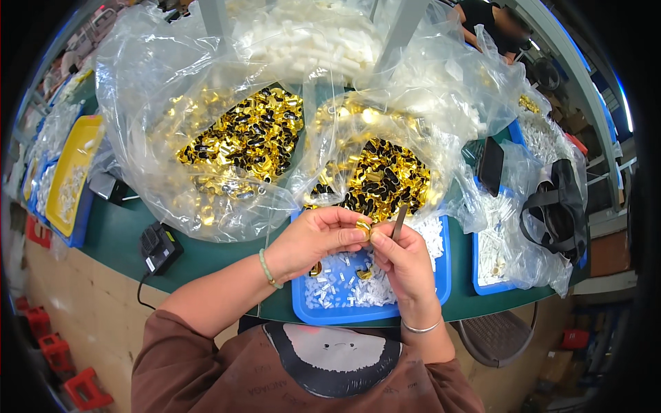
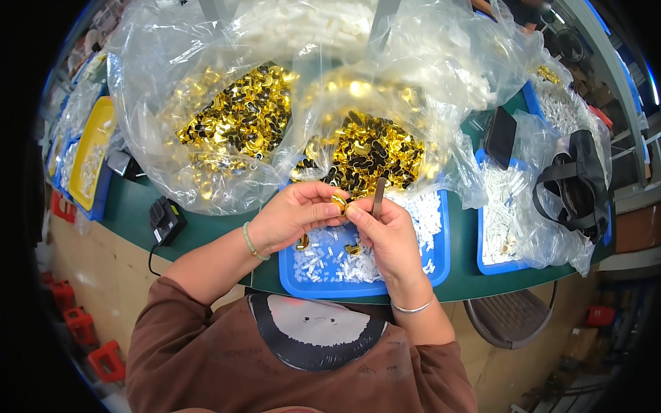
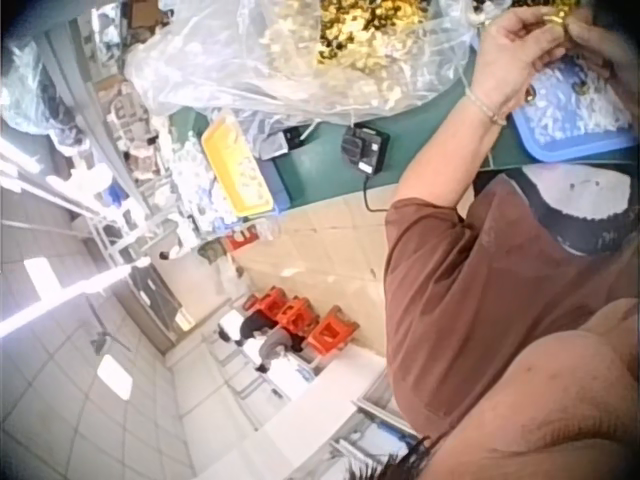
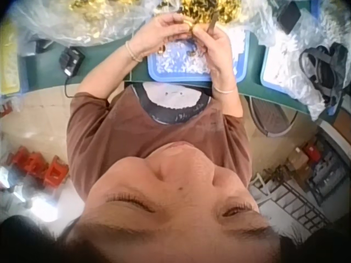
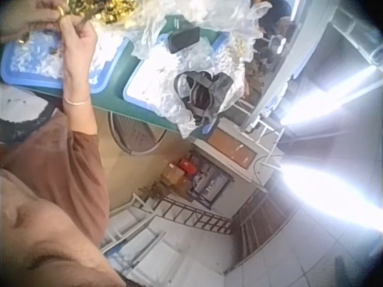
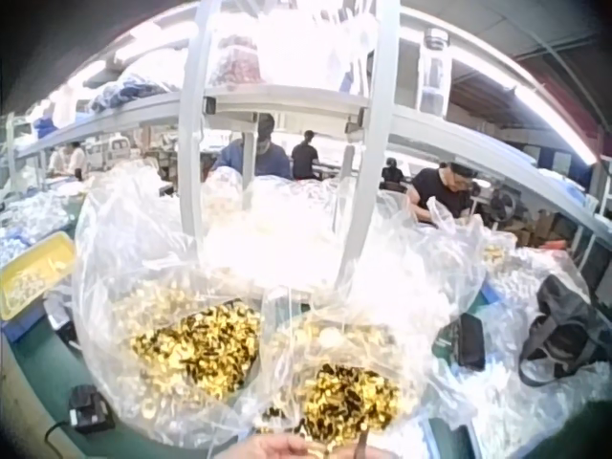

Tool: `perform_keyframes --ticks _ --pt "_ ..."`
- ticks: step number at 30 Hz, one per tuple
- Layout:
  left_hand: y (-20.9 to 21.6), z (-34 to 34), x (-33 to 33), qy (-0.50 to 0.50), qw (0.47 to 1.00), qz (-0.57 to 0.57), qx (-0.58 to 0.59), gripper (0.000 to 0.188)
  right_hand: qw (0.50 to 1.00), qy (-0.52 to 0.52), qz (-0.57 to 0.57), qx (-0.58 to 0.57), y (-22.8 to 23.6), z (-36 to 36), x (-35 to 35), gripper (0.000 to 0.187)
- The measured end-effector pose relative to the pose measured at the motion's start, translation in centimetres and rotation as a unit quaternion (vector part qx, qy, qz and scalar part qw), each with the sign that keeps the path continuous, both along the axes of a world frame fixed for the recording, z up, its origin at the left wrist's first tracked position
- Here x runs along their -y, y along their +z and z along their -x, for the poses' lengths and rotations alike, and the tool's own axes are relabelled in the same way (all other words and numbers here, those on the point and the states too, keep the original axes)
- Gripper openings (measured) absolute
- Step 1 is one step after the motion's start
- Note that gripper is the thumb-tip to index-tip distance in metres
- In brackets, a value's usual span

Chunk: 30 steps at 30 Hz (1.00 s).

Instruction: The person sits at a workstation and repeatedly picks up small gold and black components from a plastic bag. Using a metal tool, they insert a white plastic piece into each component and place the assembled unit into a blue tray. The process is repetitive and involves precise hand movements.

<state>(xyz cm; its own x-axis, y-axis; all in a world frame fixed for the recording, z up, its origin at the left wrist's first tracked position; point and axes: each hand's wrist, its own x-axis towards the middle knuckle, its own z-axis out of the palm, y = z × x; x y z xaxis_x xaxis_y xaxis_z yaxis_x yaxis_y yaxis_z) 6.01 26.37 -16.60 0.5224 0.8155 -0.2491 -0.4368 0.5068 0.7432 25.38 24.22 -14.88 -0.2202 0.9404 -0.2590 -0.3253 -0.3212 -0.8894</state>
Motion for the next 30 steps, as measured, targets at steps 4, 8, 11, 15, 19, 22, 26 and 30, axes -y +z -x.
perform_keyframes --ticks 4,8,11,15,19,22,26,30 --pt "-0.1 0.1 -0.2 -0.008 0.998 -0.052 -0.023 0.025 1.0 0.002 -0.001 0.013 0.0 -0.2 0.0 0.013" --pt "-0.1 0.1 -0.3 -0.009 0.999 -0.028 -0.023 0.025 0.986 -0.044 -0.103 0.12 0.3 0.9 0.4 0.012" --pt "0.0 -0.1 -0.3 -0.014 0.999 0.013 0.027 0.028 0.995 -0.024 -0.069 0.068 0.3 0.4 0.1 0.012" --pt "-0.3 0.0 -0.3 -0.016 0.999 0.02 0.046 0.029 0.999 -0.022 -0.032 0.02 0.0 0.4 -0.1 0.012" --pt "0.2 0.2 -0.2 -0.009 1.0 0.009 0.014 0.026 0.998 -0.017 -0.041 0.04 -0.1 0.3 -0.1 0.012" --pt "0.4 0.3 -0.3 -0.012 0.999 -0.022 -0.026 0.024 0.998 -0.002 -0.036 0.046 0.0 0.0 -0.2 0.011" --pt "0.5 0.4 -0.3 -0.017 0.998 -0.05 -0.035 0.024 0.999 0.01 -0.015 0.037 0.0 -0.4 -0.2 0.01" --pt "0.6 0.5 -0.1 -0.031 0.995 -0.08 -0.052 0.023 0.991 0.024 -0.079 0.108 0.5 -0.5 -0.2 0.009"
